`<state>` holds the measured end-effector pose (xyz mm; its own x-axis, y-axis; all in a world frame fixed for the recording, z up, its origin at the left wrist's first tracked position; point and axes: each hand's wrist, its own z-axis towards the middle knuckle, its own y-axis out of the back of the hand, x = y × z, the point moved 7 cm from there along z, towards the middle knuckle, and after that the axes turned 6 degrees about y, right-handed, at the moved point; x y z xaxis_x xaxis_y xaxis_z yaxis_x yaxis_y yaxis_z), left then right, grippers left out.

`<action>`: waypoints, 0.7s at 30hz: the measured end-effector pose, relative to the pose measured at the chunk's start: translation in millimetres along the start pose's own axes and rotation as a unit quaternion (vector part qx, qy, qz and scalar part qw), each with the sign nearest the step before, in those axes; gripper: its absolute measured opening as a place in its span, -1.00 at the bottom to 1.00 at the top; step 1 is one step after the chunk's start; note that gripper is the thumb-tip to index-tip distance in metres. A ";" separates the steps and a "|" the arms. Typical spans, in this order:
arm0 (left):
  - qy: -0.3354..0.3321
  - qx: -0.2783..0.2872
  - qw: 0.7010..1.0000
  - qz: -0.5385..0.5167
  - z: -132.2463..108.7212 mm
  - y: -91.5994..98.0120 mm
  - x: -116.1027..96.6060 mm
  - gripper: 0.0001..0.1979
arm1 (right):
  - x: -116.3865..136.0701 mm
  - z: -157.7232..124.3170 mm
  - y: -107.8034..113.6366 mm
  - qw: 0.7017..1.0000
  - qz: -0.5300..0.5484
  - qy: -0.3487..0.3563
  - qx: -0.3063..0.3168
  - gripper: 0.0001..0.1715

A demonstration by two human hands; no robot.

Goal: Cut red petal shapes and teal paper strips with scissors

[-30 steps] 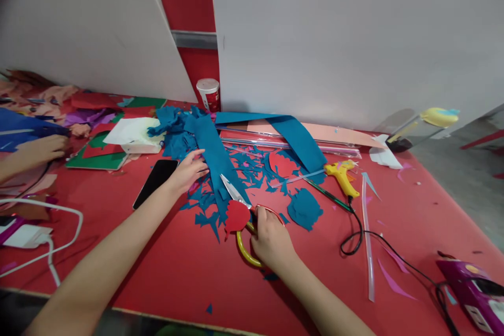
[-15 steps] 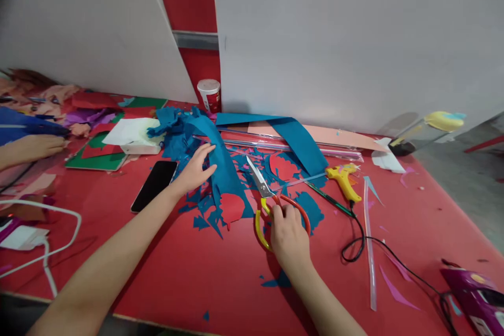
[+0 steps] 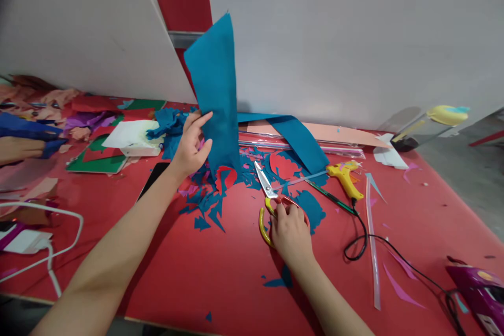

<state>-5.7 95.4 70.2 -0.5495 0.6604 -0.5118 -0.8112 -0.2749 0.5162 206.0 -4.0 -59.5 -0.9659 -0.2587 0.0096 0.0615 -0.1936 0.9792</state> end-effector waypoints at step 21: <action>0.168 0.016 0.922 -0.348 13.3 -7.2 2.4 -0.50 | 21.8 84.1 39.7 0.859 0.500 0.088 -0.059 -0.77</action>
<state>1.5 108.2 74.4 0.0663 0.4137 -0.9080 -0.9874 0.1581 -0.0001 166.3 62.2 -3.3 -0.3624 -0.4877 0.7942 0.8742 0.1174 0.4711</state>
